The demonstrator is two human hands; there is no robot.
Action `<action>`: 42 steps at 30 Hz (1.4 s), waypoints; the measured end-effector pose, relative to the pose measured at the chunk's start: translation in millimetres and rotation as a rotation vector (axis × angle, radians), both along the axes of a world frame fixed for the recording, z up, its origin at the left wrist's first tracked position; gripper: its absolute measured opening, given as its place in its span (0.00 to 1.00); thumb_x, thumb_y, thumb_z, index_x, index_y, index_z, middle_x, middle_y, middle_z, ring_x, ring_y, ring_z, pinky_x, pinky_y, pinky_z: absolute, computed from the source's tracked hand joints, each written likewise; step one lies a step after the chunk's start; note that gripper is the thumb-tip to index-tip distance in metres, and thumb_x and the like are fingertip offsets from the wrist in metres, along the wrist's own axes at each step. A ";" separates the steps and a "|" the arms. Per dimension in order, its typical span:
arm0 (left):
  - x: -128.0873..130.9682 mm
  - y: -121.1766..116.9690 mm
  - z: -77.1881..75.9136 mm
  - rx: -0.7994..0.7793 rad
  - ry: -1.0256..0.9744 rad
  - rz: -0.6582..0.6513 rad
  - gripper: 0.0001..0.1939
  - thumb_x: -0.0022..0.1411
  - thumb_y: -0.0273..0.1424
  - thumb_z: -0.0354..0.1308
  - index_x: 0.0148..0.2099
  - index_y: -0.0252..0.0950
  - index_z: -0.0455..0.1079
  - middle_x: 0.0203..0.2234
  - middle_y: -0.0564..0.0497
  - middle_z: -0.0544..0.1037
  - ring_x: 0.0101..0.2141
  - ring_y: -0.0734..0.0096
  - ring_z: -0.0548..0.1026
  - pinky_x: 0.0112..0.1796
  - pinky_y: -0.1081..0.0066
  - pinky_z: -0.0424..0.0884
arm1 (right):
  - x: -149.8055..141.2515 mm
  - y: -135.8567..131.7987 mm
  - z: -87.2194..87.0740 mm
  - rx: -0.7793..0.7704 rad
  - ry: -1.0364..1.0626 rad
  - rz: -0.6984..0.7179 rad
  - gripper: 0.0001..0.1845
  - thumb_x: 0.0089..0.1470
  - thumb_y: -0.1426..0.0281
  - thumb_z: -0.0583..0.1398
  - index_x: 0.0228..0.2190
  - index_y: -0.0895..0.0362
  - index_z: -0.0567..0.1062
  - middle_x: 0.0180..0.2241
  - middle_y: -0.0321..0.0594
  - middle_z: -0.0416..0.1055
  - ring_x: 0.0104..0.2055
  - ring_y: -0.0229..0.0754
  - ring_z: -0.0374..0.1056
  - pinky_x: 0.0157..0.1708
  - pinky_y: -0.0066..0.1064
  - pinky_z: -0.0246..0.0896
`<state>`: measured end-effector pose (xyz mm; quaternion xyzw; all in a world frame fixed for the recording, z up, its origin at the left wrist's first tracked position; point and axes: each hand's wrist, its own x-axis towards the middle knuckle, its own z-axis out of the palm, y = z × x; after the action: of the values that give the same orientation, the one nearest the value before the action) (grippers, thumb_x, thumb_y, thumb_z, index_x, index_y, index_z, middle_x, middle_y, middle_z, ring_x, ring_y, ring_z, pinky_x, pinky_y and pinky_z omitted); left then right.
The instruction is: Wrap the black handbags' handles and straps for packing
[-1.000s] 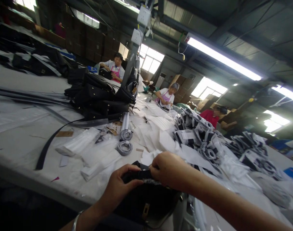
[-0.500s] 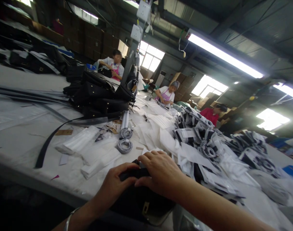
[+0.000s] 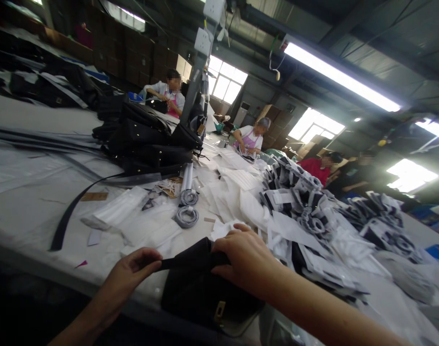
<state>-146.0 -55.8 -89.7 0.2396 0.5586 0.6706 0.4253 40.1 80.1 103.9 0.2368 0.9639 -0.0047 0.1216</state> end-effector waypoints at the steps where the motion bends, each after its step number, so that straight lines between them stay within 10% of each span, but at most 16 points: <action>1: -7.7 -7.1 -6.7 -0.039 0.013 0.041 0.16 0.45 0.39 0.71 0.33 0.35 0.76 0.30 0.49 0.81 0.37 0.59 0.78 0.43 0.65 0.74 | 1.4 1.5 -1.1 -0.011 0.000 -0.006 0.14 0.47 0.60 0.68 0.37 0.48 0.79 0.34 0.39 0.77 0.43 0.52 0.71 0.48 0.43 0.59; 11: -26.8 -31.5 -23.8 -0.143 0.147 0.090 0.14 0.46 0.40 0.69 0.33 0.36 0.77 0.30 0.48 0.82 0.36 0.56 0.80 0.42 0.63 0.75 | -3.1 4.5 0.8 -0.125 0.010 -0.095 0.12 0.49 0.62 0.65 0.38 0.47 0.79 0.34 0.37 0.77 0.38 0.49 0.72 0.36 0.35 0.61; 18: -12.3 -9.5 -25.7 -0.098 0.642 0.063 0.12 0.58 0.39 0.60 0.42 0.44 0.78 0.42 0.49 0.82 0.45 0.54 0.78 0.49 0.58 0.71 | 15.9 22.8 33.9 -0.471 0.140 -0.155 0.26 0.49 0.64 0.66 0.51 0.48 0.72 0.47 0.39 0.75 0.44 0.45 0.72 0.46 0.34 0.65; 24: 12.0 22.4 28.1 0.187 1.083 0.091 0.13 0.65 0.36 0.55 0.50 0.45 0.76 0.51 0.51 0.78 0.62 0.51 0.62 0.62 0.49 0.50 | 35.9 30.6 27.3 -0.645 0.296 -0.177 0.33 0.51 0.64 0.66 0.57 0.53 0.65 0.47 0.43 0.74 0.49 0.45 0.71 0.53 0.37 0.63; 29: 29.7 44.4 92.1 0.333 1.172 -0.129 0.15 0.67 0.38 0.54 0.52 0.44 0.75 0.50 0.50 0.79 0.61 0.52 0.63 0.64 0.48 0.37 | 38.9 24.9 12.9 -0.568 0.349 -0.201 0.22 0.49 0.62 0.68 0.46 0.56 0.74 0.42 0.39 0.76 0.45 0.45 0.72 0.47 0.33 0.65; 36: 32.1 75.4 145.6 0.371 0.962 -0.474 0.15 0.66 0.42 0.53 0.40 0.43 0.79 0.34 0.51 0.82 0.40 0.58 0.78 0.58 0.56 0.57 | 37.2 14.9 13.4 -0.299 0.592 -0.170 0.23 0.45 0.56 0.70 0.39 0.56 0.76 0.35 0.38 0.77 0.38 0.44 0.71 0.40 0.32 0.62; 42: 23.7 79.1 153.9 0.214 0.266 -0.873 0.11 0.61 0.35 0.60 0.44 0.38 0.76 0.38 0.51 0.79 0.41 0.62 0.75 0.41 0.71 0.67 | 52.8 26.2 -3.0 -0.690 0.680 -0.068 0.32 0.42 0.63 0.72 0.47 0.55 0.70 0.46 0.41 0.73 0.50 0.46 0.69 0.51 0.34 0.62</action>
<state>-122.3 23.3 64.3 0.5785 0.3827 0.4462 0.5654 92.9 106.4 100.9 0.1991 0.8829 -0.4053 -0.1290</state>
